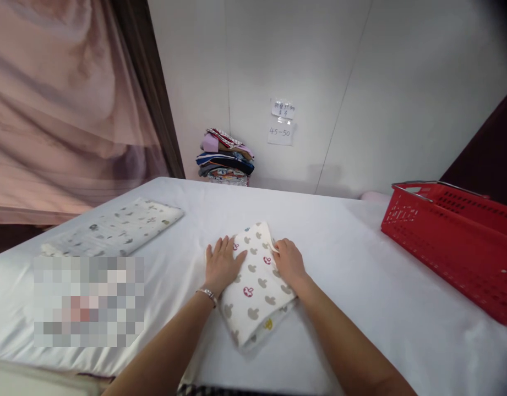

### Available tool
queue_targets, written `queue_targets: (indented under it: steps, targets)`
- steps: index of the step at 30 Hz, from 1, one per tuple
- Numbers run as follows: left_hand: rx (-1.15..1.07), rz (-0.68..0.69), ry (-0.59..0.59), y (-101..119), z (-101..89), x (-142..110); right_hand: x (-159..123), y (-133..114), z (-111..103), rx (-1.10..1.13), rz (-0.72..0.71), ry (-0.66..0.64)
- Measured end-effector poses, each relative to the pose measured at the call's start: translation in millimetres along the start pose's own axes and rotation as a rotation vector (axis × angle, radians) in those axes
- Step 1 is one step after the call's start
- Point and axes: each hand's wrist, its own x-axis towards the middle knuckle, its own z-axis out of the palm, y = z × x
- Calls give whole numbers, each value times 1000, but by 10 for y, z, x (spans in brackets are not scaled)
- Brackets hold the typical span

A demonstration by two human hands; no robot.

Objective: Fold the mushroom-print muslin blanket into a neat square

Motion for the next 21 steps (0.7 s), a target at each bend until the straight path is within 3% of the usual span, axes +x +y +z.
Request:
queue_targets:
  steps: [8,21]
  targets:
    - [-11,0,8,4,-20,2,56,140,-17,155,63,-40]
    - [-13,9,10,-9,-20,1,142,252,2,76,184,-150]
